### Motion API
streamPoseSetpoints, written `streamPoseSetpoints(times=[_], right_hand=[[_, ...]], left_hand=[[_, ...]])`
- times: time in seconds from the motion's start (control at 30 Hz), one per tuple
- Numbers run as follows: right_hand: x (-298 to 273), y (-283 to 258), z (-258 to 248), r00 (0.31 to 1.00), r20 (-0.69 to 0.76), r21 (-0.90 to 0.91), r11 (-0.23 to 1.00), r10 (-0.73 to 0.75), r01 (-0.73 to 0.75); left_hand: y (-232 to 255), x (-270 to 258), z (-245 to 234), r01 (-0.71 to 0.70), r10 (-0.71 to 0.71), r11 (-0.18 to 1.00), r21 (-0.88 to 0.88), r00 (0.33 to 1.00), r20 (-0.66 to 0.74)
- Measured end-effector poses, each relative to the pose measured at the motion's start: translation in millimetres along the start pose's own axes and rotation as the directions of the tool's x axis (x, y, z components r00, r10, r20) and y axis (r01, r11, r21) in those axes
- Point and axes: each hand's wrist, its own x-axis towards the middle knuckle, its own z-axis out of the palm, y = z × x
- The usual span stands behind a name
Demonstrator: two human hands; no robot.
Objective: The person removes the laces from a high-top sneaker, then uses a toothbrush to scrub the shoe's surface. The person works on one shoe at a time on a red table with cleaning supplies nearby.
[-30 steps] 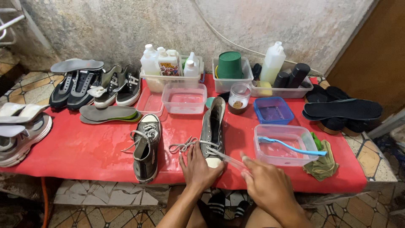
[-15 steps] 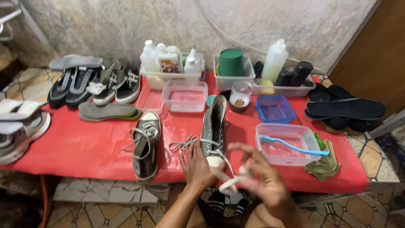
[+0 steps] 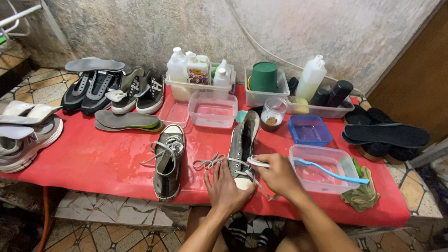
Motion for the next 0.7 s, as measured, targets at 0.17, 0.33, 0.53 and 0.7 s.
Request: streamPoseSetpoints(times=[0.17, 0.33, 0.53, 0.7], right_hand=[[34, 38, 35, 0.998, -0.062, -0.266, 0.964, -0.004, -0.013], [26, 51, 36, 0.974, -0.093, -0.247, 0.953, -0.205, 0.177], [29, 53, 28, 0.953, 0.063, -0.430, 0.853, -0.297, 0.294], [43, 52, 27, 0.950, 0.195, -0.590, 0.745, -0.244, 0.313]], left_hand=[[-6, 5, 11, -0.019, 0.020, 1.000, 0.005, 0.998, -0.064], [-6, 5, 10, -0.023, 0.022, 1.000, -0.019, 0.997, -0.069], [-10, 6, 17, -0.059, 0.060, 0.998, 0.012, 0.992, -0.110], [-6, 5, 10, -0.048, 0.050, 0.999, 0.014, 0.993, -0.104]])
